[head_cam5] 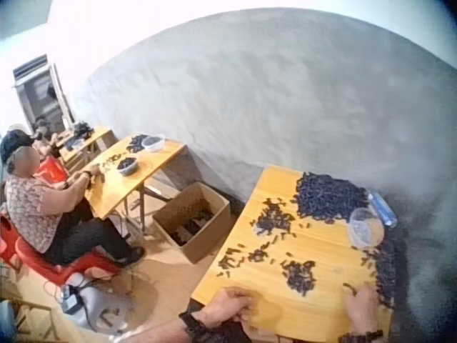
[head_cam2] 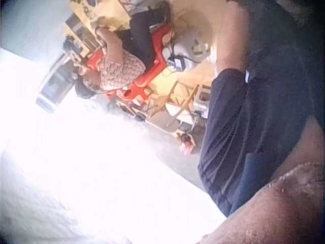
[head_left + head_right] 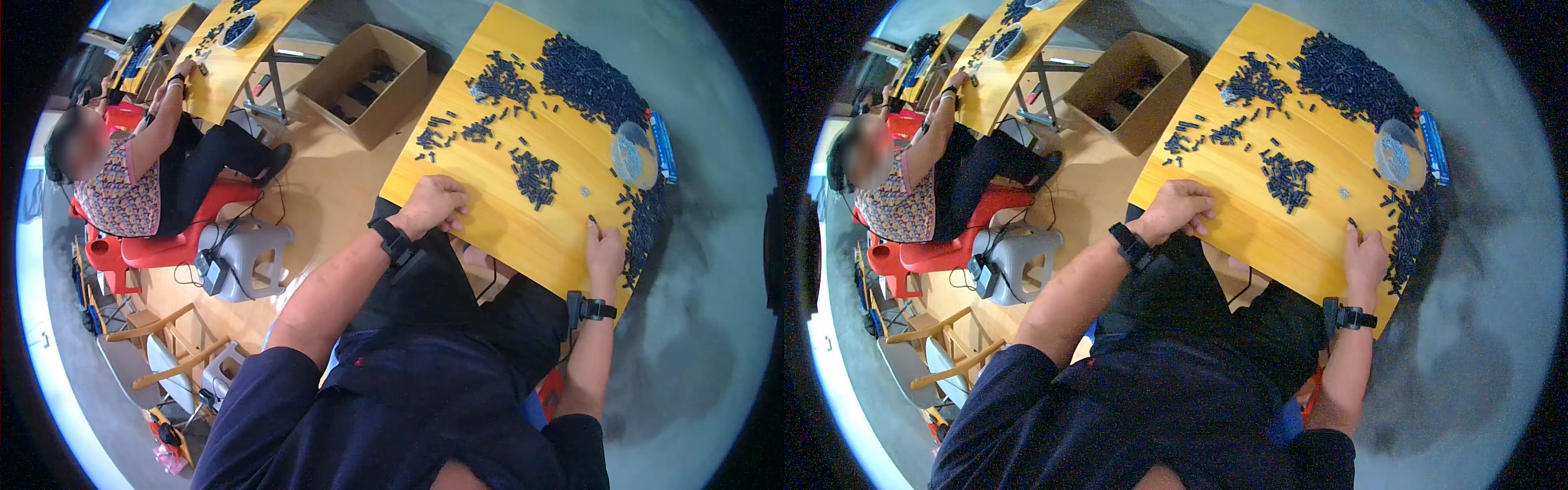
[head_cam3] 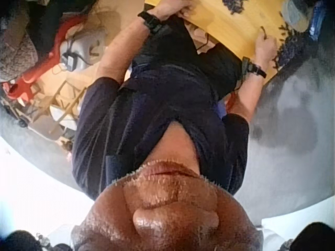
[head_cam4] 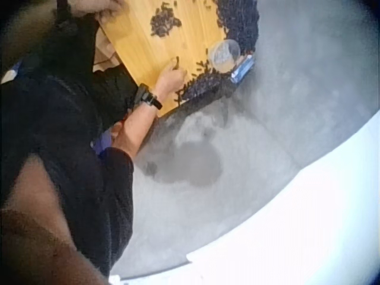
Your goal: Assembling small blue and yellow plastic components by hand at a workstation.
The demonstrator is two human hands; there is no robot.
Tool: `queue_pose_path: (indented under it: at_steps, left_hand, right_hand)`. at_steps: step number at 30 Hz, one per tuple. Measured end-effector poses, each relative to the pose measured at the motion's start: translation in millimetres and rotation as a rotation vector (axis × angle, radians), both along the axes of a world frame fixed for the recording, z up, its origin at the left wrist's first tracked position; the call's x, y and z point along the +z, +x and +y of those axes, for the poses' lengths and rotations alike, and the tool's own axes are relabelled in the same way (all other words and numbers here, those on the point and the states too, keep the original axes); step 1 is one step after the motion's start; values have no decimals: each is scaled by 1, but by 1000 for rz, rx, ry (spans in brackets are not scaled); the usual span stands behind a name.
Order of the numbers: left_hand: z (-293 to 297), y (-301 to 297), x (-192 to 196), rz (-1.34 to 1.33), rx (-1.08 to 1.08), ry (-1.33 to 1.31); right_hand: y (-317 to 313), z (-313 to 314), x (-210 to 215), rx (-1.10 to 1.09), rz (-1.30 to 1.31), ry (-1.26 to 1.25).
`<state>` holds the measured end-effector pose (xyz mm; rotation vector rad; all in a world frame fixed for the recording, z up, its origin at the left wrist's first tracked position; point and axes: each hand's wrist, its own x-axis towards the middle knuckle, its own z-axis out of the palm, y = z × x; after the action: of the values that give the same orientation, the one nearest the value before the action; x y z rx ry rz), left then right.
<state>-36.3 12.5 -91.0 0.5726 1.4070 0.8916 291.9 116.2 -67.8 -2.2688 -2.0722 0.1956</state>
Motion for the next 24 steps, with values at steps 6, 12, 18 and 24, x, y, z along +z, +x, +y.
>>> queue_pose_path:
  at_steps: [6, 12, 18, 24]
  left_hand:
    - [1, 3, -2, 26, -11, 17]
    - [2, 6, 3, 63, 4, -14]
    - [0, 6, 1, 68, 33, 17]
    - [0, 7, -1, 72, 0, 10]
  right_hand:
    - [-11, -3, 5, 50, -52, 37]
    - [-1, 12, -10, 282, 11, 169]
    - [5, 30, -11, 205, -48, 185]
    - [-7, 33, -6, 213, 46, 278]
